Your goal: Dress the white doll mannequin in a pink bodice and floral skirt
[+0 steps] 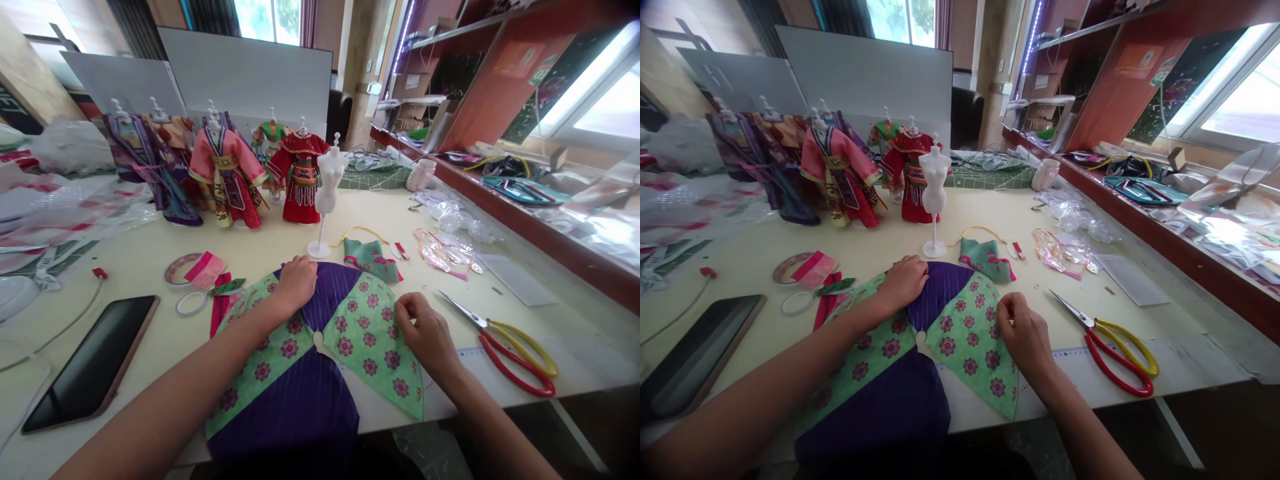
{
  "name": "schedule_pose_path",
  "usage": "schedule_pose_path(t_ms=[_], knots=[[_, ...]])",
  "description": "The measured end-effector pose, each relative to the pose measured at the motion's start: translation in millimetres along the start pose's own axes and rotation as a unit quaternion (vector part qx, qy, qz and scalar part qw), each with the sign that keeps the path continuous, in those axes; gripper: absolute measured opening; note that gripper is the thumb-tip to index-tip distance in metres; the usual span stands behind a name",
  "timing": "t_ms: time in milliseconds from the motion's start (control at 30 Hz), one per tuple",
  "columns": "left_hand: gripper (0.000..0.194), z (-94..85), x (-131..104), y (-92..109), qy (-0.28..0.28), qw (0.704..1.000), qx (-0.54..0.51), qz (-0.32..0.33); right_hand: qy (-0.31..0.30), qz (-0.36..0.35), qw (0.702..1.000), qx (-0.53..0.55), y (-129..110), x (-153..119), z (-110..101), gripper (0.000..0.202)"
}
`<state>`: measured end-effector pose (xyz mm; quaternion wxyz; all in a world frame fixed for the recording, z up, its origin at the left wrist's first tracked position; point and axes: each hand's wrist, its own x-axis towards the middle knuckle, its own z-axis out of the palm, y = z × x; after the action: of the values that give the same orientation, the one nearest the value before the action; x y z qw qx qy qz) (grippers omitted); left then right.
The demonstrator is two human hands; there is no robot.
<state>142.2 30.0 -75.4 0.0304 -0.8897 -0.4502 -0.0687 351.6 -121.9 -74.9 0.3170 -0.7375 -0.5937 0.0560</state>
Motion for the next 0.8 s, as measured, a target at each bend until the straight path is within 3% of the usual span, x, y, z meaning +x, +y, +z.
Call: schedule_pose_path(t_ms=[233,400,500,567,633,700,800], knots=[[0.026,1.8,25,1,0.015,0.999,0.032,-0.008,0.022,-0.029,0.995,-0.093,9,29,-2,0.012],[0.023,-13.0,16,-7,0.017,0.999,0.047,-0.01,0.118,-0.121,0.966,-0.197,11,41,1,0.015],[0.022,-30.6,-17,-14,0.001,0.999,0.052,0.002,0.122,-0.211,0.961,-0.133,-4,23,-2,0.015],[0.021,-41.0,-51,-15,-0.02,0.998,0.052,0.018,0.035,-0.246,0.968,-0.045,-20,2,-4,0.013],[0.022,-45.9,-91,-12,-0.055,0.996,0.042,0.056,-0.08,-0.239,0.967,0.022,-35,-23,-4,0.013],[0.021,-43.7,-129,-6,-0.047,0.996,0.018,0.075,-0.143,-0.216,0.965,0.049,-47,-45,1,0.01],[0.039,-31.0,-170,0,0.009,0.992,-0.003,0.123,-0.176,-0.194,0.964,0.041,-59,-68,13,0.008]])
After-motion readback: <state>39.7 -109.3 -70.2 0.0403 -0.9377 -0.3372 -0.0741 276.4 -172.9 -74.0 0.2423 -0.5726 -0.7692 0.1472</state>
